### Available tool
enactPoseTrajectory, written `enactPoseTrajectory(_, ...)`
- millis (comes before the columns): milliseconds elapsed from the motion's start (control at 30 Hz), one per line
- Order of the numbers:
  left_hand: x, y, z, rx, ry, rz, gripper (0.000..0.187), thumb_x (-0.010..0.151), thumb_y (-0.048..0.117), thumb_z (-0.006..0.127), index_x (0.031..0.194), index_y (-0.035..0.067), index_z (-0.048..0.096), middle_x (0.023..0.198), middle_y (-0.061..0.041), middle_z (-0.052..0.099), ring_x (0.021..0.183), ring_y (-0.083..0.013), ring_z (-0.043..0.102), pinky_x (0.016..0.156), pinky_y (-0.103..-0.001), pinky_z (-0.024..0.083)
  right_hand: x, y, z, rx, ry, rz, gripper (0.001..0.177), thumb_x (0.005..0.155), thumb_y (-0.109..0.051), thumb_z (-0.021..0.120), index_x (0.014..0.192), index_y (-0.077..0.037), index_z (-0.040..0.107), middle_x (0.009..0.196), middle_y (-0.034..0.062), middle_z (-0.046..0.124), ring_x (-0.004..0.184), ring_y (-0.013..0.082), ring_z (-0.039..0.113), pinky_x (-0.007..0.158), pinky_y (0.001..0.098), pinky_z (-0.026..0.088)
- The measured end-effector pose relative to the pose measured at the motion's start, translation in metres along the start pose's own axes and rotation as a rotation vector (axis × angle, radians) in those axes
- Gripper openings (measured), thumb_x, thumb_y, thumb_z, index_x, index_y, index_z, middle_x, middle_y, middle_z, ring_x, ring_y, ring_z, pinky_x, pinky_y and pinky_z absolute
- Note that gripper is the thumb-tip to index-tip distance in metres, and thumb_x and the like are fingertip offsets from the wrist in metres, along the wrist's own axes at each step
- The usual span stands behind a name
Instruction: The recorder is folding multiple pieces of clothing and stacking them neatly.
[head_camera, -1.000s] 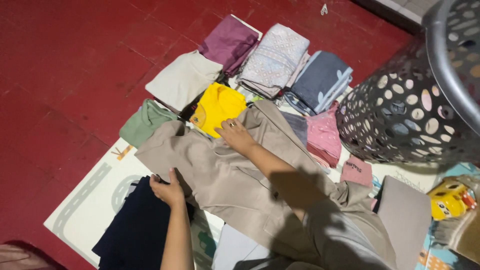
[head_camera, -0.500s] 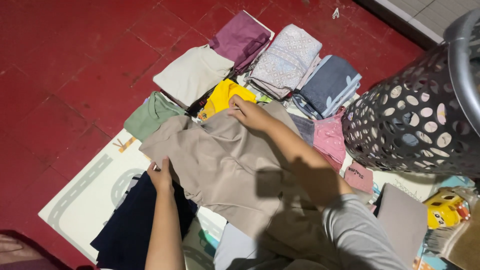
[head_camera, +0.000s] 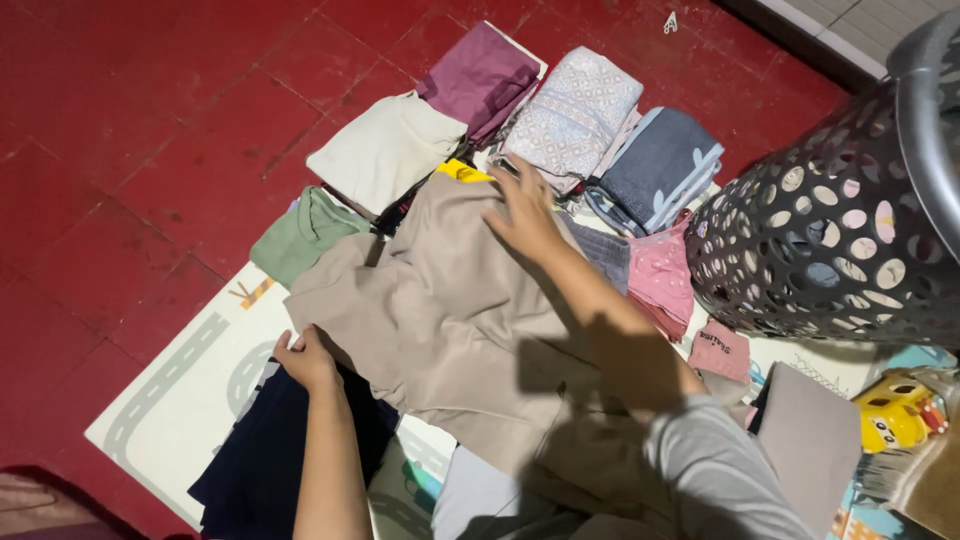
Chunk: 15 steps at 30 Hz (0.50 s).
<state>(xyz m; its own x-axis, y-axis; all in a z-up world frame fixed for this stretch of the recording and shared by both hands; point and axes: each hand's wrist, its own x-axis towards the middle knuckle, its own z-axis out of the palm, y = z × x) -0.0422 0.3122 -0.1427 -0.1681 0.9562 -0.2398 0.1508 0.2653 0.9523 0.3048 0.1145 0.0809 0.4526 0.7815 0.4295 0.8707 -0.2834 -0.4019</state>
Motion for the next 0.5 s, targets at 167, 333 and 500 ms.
enactPoseTrajectory(167,-0.049,0.05,-0.003,0.413,0.01,0.539,0.071,0.087,0.021,0.08,0.145,-0.003,0.046,0.139,-0.03,0.047,0.13,-0.0445,0.043,0.11,-0.054,0.031,-0.143,0.098,0.008,-0.036,0.05,0.275,0.071,0.088,-0.035,0.078,0.144,-0.003,0.048,0.144,0.0228,0.047,0.137,0.0412,0.045,0.115,0.0504,0.037)
enactPoseTrajectory(333,-0.093,0.067,0.013,0.458,-0.18,0.763,0.064,0.093,0.016,0.072,0.15,0.002,0.049,0.155,-0.03,0.038,0.143,-0.0479,0.033,0.12,-0.057,0.026,-0.315,0.196,-0.003,-0.217,-0.002,0.643,0.071,0.084,-0.043,0.077,0.136,-0.001,0.055,0.12,0.0218,0.063,0.118,0.0392,0.056,0.104,0.0496,0.044)
enactPoseTrajectory(500,-0.14,0.089,0.056,0.409,-0.399,0.973,0.055,0.094,0.014,0.068,0.145,0.003,0.052,0.157,-0.028,0.039,0.143,-0.0486,0.035,0.12,-0.059,0.027,-0.401,0.193,-0.04,-0.242,-0.069,0.9,0.071,0.081,-0.048,0.085,0.127,0.0,0.06,0.109,0.0236,0.065,0.1,0.0405,0.062,0.081,0.0522,0.05)
